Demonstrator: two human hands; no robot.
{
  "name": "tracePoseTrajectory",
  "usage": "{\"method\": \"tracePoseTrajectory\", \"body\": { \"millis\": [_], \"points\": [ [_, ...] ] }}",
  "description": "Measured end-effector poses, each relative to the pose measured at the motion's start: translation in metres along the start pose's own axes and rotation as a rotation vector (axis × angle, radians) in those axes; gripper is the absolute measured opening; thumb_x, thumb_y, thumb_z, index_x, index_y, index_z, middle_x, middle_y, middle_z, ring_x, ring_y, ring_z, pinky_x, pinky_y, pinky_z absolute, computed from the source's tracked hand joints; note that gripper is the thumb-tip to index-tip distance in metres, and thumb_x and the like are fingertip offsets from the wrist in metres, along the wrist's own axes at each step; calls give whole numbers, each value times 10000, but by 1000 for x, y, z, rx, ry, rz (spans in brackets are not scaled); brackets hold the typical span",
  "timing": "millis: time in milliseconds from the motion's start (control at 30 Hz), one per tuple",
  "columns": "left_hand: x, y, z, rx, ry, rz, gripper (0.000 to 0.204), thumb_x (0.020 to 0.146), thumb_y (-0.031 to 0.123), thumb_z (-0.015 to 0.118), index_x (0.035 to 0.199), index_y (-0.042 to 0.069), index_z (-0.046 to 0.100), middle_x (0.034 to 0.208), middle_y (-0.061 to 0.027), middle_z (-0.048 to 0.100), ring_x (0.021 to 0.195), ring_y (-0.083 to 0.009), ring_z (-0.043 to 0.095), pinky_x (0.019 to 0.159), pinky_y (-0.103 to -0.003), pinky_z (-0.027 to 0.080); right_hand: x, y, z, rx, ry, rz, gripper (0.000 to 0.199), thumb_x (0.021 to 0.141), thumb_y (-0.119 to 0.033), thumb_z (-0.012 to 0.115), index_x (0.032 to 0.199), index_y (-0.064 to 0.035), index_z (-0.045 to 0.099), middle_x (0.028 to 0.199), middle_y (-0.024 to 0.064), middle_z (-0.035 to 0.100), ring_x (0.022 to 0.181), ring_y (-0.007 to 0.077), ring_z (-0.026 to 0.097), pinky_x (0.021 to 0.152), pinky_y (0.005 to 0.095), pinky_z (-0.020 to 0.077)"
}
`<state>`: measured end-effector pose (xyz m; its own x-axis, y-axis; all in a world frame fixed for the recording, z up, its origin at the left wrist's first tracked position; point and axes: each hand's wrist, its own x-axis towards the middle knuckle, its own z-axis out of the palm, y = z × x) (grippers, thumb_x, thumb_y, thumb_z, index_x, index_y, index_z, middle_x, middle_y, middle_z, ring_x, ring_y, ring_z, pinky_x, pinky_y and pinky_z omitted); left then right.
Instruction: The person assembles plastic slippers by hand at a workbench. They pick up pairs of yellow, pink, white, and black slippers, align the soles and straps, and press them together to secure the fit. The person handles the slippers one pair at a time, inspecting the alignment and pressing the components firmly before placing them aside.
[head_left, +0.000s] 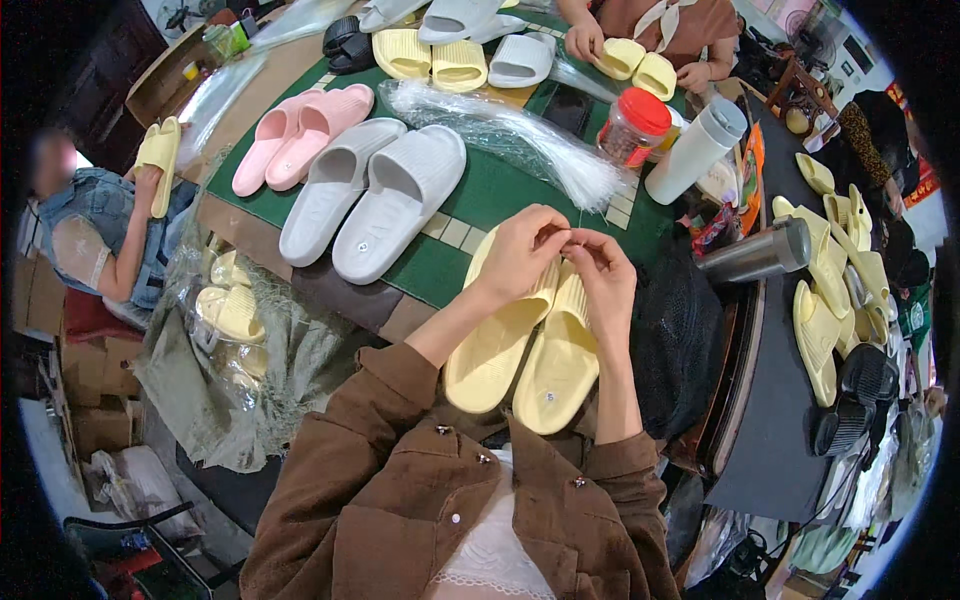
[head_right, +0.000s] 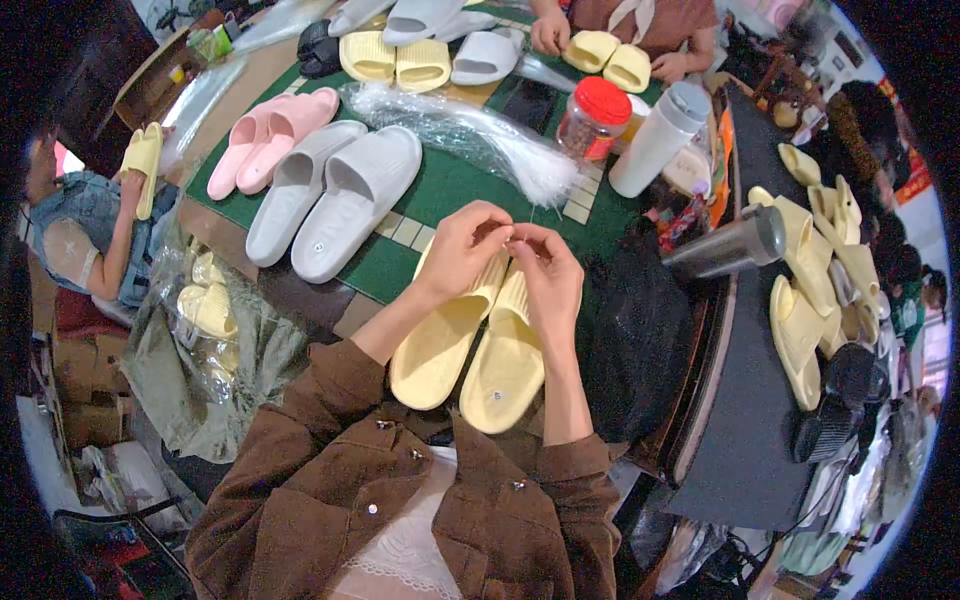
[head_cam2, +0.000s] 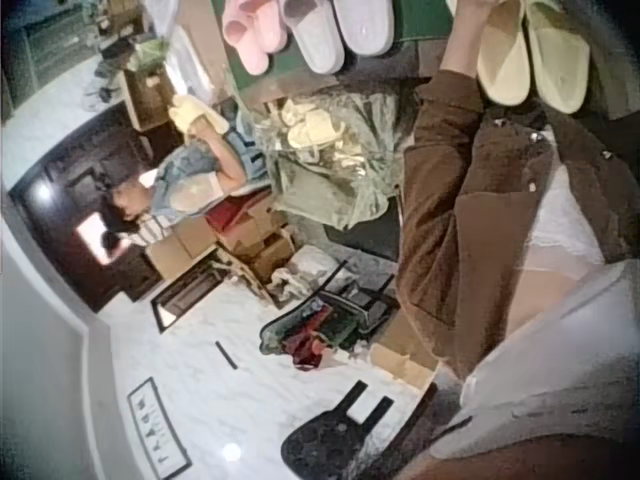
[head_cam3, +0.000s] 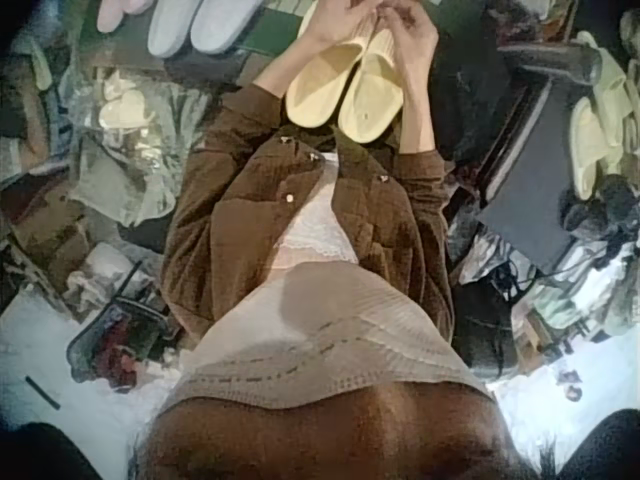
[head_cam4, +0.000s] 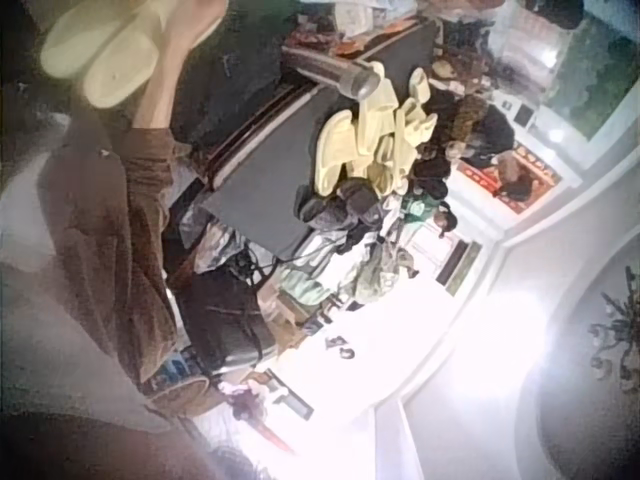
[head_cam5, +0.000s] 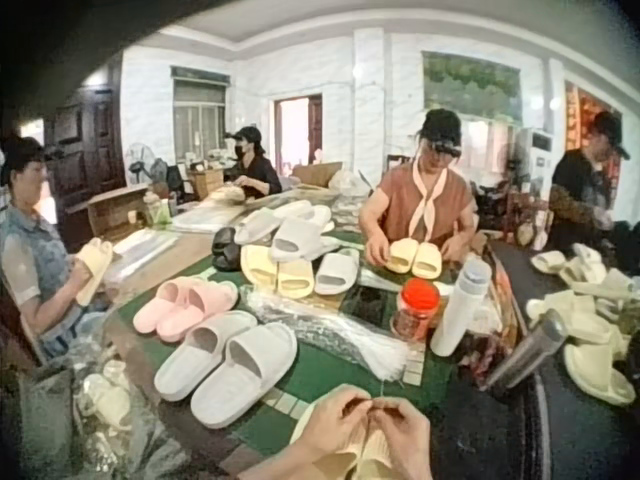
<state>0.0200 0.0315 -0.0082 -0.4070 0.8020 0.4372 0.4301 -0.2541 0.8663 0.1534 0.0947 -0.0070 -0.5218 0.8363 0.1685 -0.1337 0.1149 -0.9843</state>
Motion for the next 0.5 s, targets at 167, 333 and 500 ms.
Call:
{"method": "tracePoseTrajectory", "body": {
  "millis": [167,333,500],
  "points": [
    [-2,-5,3,-49,10,-29,100,874,53,652,932,-24,625,853,-57,608,705,-99,579,617,-253,465,0,4,0,65,23,29,123,911,18,597,1026,32,637,944,45,666,848,93,629,767,229,516],
    [-2,2,3,-52,14,4,84,867,50,651,919,-12,627,826,-49,592,667,-82,544,590,-244,443,-1,2,1,35,65,2,79,902,2,622,973,25,649,925,46,666,833,90,626,755,223,517],
    [-3,3,3,-13,-1,23,68,865,47,645,906,-4,625,806,-37,579,640,-78,515,569,-240,419,0,4,-1,27,82,38,72,900,-22,637,961,12,651,894,34,664,808,72,614,708,216,505]
  ]
}}
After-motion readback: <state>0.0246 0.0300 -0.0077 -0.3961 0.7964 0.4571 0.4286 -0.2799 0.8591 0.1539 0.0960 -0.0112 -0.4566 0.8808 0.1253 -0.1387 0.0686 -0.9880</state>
